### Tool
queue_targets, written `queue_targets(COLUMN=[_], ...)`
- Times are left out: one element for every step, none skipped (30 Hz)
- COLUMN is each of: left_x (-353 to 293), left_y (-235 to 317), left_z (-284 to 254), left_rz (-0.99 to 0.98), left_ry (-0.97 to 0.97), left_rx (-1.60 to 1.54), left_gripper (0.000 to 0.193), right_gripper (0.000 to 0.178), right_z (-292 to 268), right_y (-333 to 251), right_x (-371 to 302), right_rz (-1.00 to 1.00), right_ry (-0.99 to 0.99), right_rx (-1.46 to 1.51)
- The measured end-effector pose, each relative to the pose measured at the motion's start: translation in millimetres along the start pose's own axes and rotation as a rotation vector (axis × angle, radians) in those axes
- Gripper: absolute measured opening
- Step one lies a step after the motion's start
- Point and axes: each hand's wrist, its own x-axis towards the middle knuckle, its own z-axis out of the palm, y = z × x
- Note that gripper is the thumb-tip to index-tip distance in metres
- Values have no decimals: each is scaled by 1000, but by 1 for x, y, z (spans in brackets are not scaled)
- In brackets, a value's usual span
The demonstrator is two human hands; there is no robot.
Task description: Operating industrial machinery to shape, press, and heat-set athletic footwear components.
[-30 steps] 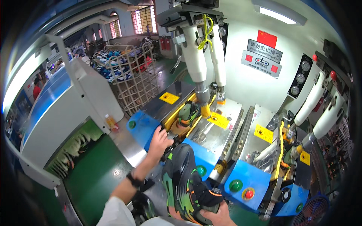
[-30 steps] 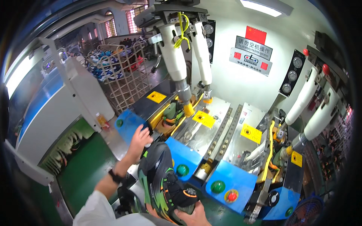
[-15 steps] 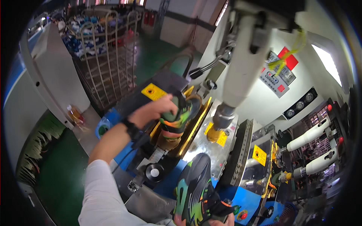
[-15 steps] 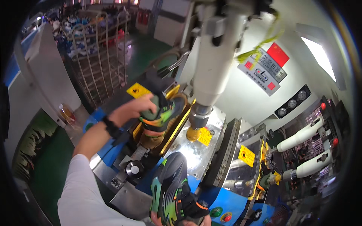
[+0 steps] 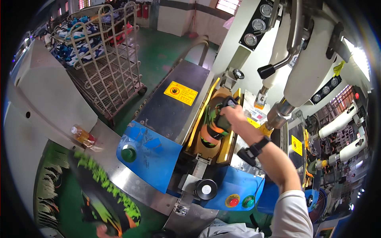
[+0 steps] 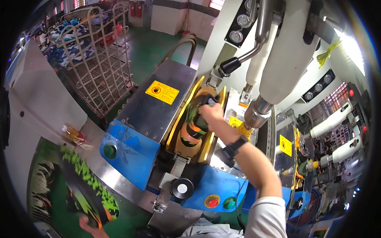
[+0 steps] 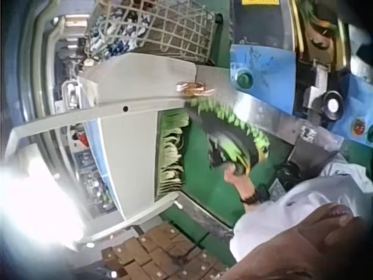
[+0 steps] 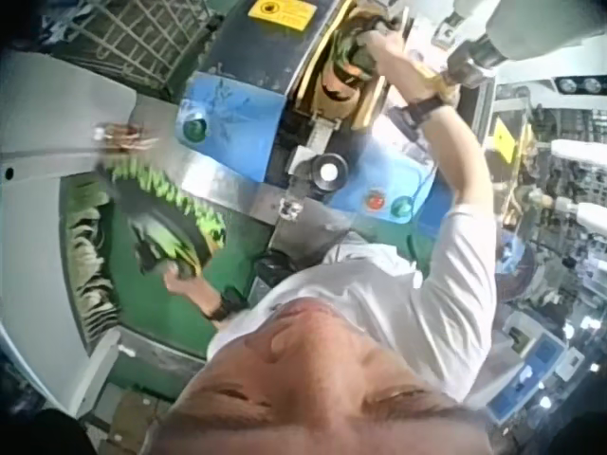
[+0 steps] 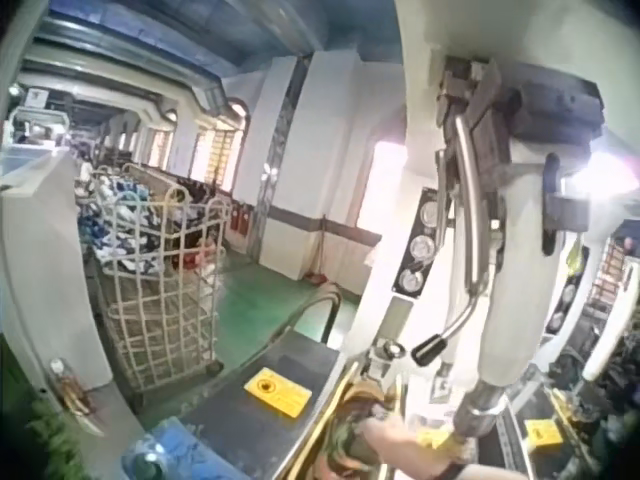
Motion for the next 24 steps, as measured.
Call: queue_targets(left_x=[-5,-1,1,0,-2,-24,-40,-49,-30,-34,-44,-51,-58,-59,-60,-58,-54,-56,-54,-38,-39,-47,-48,-60], left_y=[-3,2,9,15,33,62,92,133,180,194,200,205,208,207,214,224,240,257,270,292,284,270,289,284], left_z=[-8,-11,-13,-15,-29,-34,-39,-60,-88,-81,-55,-32,-12,4,12,20,21,15,11,1,-22,-44,-37,-32], left_rz=[-159,-320,-481,-647,-805,-990,-1173,-1334,-1471,-1473,-1468,-1440,-1395,-1402,-1389,-1367,-1357,-1243,-1132,-1363,-1241,-1326,-1299,-1242], left_ry=[3,-8,-9,-10,19,44,79,132,173,159,67,-24,-119,-269,-285,-294,-275,-200,-122,-101,-334,-384,-414,-428], left_rx=[-29,-73,-109,-140,-140,-151,-160,-132,-142,-146,-332,-512,-704,-880,-937,-999,-1033,-779,-523,-779,-907,-878,-898,-854], left_gripper=[46,46,46,45,45,45,45,45,45,45,49,53,57,65,65,65,65,47,29,33,51,49,45,40], right_gripper=[15,28,42,39,36,31,29,33,38,41,44,47,49,59,71,71,65,63,65,67,68,71,74,77], right_z=[25,47,66,60,64,45,43,40,29,28,28,37,41,30,20,9,-2,-19,-26,-38,-67,-106,-135,-154], right_y=[14,40,45,47,27,37,40,7,-9,8,26,39,44,45,43,39,24,16,55,79,78,97,118,142], right_x=[-5,11,14,17,1,15,25,-2,6,22,39,42,44,40,24,12,-26,-62,-76,-129,-181,-215,-244,-260], right_rz=[-159,-184,-215,-90,39,-89,-125,-27,-83,-187,-307,-223,-149,-152,-101,-44,25,33,-355,-805,-968,-1041,-1036,-954], right_ry=[13,149,276,178,48,-60,143,83,81,55,40,133,226,132,20,-138,-240,-408,-350,-226,-186,-165,-127,-84], right_rx=[-182,-241,-304,-173,-41,-97,-51,-168,-323,-397,-464,-427,-377,-413,-394,-298,-364,-525,-608,-574,-578,-708,-742,-834])
